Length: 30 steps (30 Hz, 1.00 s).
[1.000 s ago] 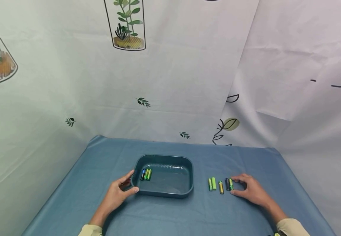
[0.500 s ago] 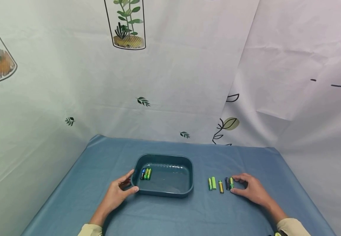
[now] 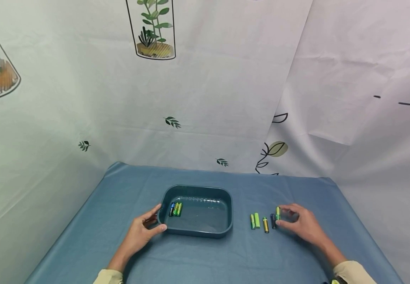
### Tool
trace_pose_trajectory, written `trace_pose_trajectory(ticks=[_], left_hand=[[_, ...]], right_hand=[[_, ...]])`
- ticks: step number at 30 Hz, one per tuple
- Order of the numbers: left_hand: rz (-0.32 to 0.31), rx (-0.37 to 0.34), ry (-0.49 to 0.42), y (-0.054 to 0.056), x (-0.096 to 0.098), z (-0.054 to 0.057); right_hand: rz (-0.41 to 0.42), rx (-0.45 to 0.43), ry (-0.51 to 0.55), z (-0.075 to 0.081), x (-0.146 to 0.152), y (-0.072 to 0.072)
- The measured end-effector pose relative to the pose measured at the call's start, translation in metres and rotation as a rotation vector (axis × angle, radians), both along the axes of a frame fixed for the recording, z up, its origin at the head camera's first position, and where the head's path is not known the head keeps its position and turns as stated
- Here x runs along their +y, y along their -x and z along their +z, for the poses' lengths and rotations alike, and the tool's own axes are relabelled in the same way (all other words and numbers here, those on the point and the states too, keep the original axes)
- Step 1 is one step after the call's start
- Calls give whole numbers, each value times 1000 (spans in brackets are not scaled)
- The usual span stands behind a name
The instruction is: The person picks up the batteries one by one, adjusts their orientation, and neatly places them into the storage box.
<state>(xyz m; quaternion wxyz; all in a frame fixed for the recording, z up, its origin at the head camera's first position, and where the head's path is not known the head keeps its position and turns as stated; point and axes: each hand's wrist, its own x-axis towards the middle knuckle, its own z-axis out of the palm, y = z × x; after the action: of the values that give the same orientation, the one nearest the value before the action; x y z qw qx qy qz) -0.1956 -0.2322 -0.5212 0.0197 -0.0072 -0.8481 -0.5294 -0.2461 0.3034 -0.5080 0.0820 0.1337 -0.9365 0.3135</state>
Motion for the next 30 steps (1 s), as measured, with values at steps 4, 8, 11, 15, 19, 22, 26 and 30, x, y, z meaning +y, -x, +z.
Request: trace_pose_trajectory(ticks=[4, 8, 11, 15, 19, 22, 26, 30], left_hand=[[10, -7, -4, -1, 0, 0], [10, 3, 5, -1, 0, 0], [5, 7, 2, 0, -1, 0], [0, 7, -12, -1, -1, 1], [-3, 6, -16, -2, -1, 1], [0, 3, -20, -1, 0, 1], [-5, 3, -29, -1, 0, 2], [-13, 2, -32, -1, -1, 2]], right_hand=[[-10, -2, -10, 10, -8, 1], [-15, 11, -5, 18, -16, 2], [-22, 23, -11, 24, -23, 3], [-28, 30, -17, 31, -32, 5], [-21, 40, -2, 37, -41, 6], [-17, 49, 10, 39, -47, 7], [-5, 69, 15, 42, -57, 8], [15, 77, 37, 47, -68, 10]])
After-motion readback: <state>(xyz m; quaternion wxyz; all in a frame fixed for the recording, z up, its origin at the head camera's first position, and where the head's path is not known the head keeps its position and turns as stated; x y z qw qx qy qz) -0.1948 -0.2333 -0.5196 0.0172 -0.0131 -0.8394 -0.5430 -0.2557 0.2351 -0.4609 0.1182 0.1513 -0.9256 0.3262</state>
